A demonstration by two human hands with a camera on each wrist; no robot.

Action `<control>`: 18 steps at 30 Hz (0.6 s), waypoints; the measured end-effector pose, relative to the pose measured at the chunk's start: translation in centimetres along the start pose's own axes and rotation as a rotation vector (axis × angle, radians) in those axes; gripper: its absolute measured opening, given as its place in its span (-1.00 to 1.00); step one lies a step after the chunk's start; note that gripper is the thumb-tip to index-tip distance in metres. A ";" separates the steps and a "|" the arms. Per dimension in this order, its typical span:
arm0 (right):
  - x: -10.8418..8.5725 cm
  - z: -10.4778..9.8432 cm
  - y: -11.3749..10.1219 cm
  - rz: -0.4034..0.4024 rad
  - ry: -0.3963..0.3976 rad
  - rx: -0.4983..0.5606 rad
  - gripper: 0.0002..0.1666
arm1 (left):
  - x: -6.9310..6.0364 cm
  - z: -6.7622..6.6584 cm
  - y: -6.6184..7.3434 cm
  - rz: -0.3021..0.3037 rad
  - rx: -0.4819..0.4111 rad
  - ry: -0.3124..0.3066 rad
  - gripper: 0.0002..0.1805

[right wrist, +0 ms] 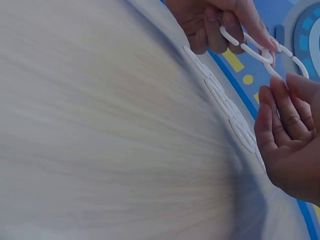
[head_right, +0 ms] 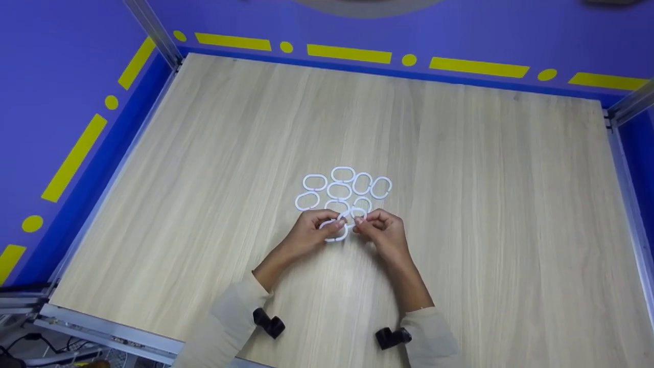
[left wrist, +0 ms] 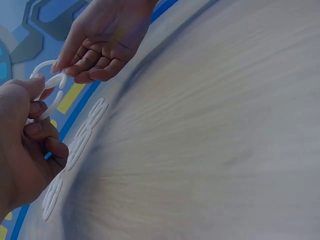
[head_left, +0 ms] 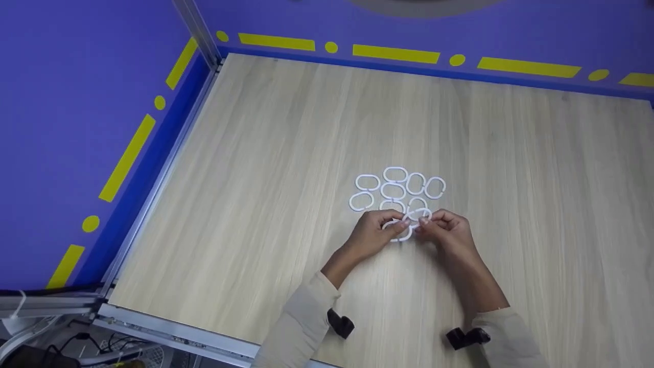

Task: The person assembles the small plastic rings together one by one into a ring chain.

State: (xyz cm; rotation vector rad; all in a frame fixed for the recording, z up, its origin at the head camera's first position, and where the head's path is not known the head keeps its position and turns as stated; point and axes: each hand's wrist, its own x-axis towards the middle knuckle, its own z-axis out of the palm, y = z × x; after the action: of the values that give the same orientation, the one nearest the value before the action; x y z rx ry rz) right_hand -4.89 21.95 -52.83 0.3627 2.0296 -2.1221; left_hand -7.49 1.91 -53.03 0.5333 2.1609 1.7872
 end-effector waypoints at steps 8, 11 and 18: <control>0.3 -0.9 -0.4 -0.065 -0.146 -0.309 -0.74 | -0.7 -2.1 -1.0 -0.044 0.085 -0.036 -0.72; 0.6 -1.3 -0.5 -0.107 -0.068 -0.467 -0.73 | -1.1 -2.9 -1.4 -0.072 0.110 -0.045 -0.73; 1.9 -1.4 0.1 -0.212 0.075 -0.761 -0.65 | -1.3 -3.7 -1.4 -0.121 0.133 -0.083 -0.73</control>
State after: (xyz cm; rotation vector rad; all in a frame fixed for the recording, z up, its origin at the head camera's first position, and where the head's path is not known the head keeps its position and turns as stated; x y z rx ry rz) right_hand -6.62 23.42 -53.54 0.1054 2.8061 -1.2646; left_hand -8.12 -2.20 -53.71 0.4866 2.2148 1.5402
